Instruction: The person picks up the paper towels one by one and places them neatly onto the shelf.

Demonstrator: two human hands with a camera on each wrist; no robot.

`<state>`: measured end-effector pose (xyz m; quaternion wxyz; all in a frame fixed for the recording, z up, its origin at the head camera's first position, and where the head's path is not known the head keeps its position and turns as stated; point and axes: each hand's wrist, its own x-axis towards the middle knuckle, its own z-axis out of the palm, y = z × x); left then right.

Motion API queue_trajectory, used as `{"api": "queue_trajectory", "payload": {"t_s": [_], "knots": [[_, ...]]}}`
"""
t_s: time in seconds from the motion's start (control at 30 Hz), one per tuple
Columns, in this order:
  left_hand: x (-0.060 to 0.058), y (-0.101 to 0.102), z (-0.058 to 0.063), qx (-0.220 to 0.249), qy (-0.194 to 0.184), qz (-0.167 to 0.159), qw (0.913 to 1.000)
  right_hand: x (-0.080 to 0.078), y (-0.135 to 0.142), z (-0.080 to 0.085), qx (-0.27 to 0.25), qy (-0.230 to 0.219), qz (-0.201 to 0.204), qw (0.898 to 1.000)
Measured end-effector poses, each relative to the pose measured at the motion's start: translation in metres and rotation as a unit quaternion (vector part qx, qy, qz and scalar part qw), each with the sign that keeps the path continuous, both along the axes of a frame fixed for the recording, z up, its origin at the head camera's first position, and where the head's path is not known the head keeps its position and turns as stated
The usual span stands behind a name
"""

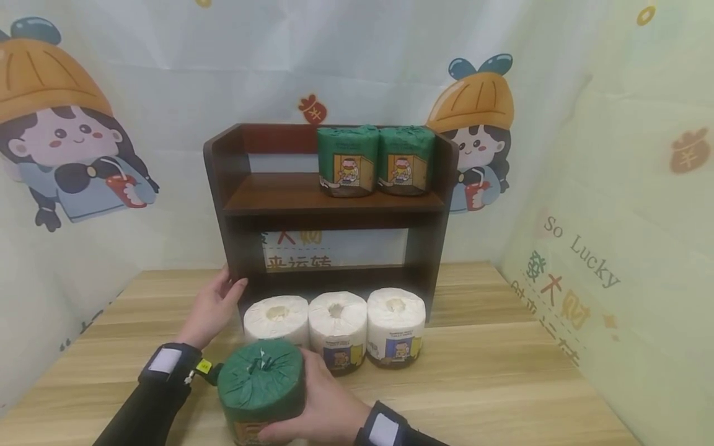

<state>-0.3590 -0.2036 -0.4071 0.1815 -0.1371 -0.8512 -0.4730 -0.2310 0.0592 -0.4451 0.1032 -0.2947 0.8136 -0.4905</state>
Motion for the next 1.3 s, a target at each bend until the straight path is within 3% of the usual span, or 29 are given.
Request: {"api": "queue_trajectory", "payload": {"t_s": [0.5,0.8,1.3], "knots": [[0.0002,-0.0011,0.0003,-0.001,-0.009,0.001,1.0,-0.003,-0.0018,-0.0048,-0.005,0.068,0.018,0.998],[0.0013,0.0,0.0025,-0.001,-0.002,0.001,1.0,-0.0028,0.0008,-0.0028,0.006,0.043,0.016,0.999],[0.0024,-0.0004,0.002,0.0,0.009,-0.004,0.9999,-0.0045,0.0024,-0.005,-0.046,0.043,0.054,0.997]]}}
